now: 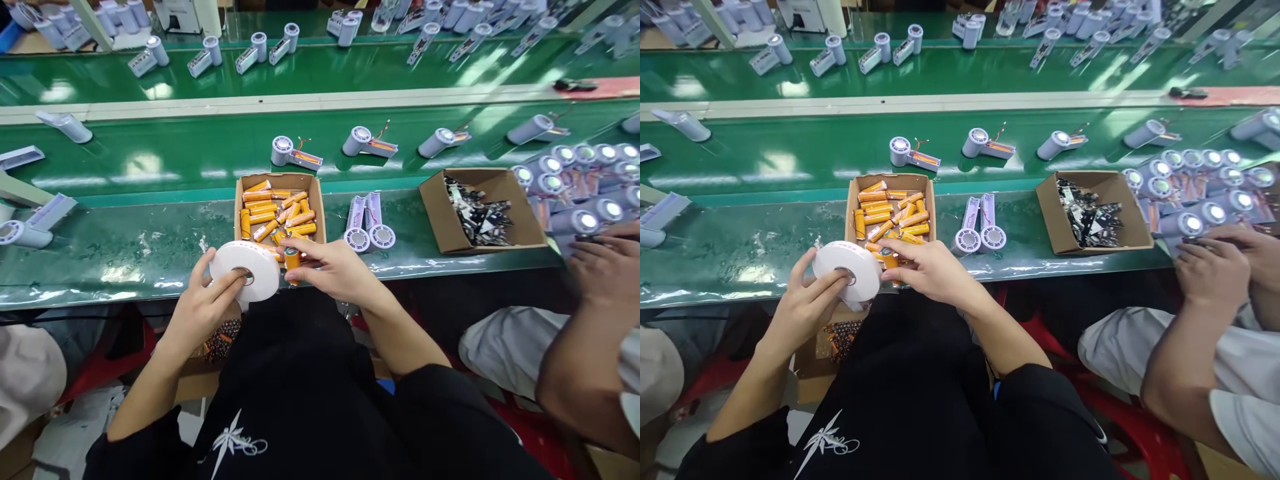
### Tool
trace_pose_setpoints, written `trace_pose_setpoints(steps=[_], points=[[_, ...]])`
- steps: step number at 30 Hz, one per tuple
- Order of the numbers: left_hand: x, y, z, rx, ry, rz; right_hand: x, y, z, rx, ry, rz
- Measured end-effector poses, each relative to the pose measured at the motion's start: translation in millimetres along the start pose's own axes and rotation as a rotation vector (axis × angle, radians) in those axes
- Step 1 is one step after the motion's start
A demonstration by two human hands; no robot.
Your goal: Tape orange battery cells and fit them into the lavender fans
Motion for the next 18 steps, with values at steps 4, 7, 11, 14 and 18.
trace_pose_setpoints(steps=[4, 7, 11, 14, 18], points=[[10.1, -5.7, 1.6, -0.049, 0.101, -0.044, 1.5, -4.2, 3.9, -0.043, 0.068, 0.023], [18.2, -12.0, 4.3, -0.06, 0.135, -0.028, 2.5, -18.8, 0.8, 0.039, 0.065, -0.032], [30.2, -21.2, 4.2, -0.015, 0.03, 0.018, 0.0, -41.3, -30.1, 0.517, -0.248, -0.114], [34.4, -43.5, -4.8, 0.021, -0.1, 0.046, -9.0, -57.7, -53.4, 0.787, -0.646, -0.135], [18.5, -90.7, -22.0, -0.008, -0.093, 0.028, -15.1, -73.3, -15.7, 0.73, -0.725, -0.123]])
Point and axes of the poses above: each hand's wrist, its own x-axis towards the middle knuckle, its own z-axis out of the back of the hand, y = z × x, the point moved 4 cm from there along x, towards the middle knuckle, and after that the axes turned 3 degrees about -z, right-handed, at the moved point
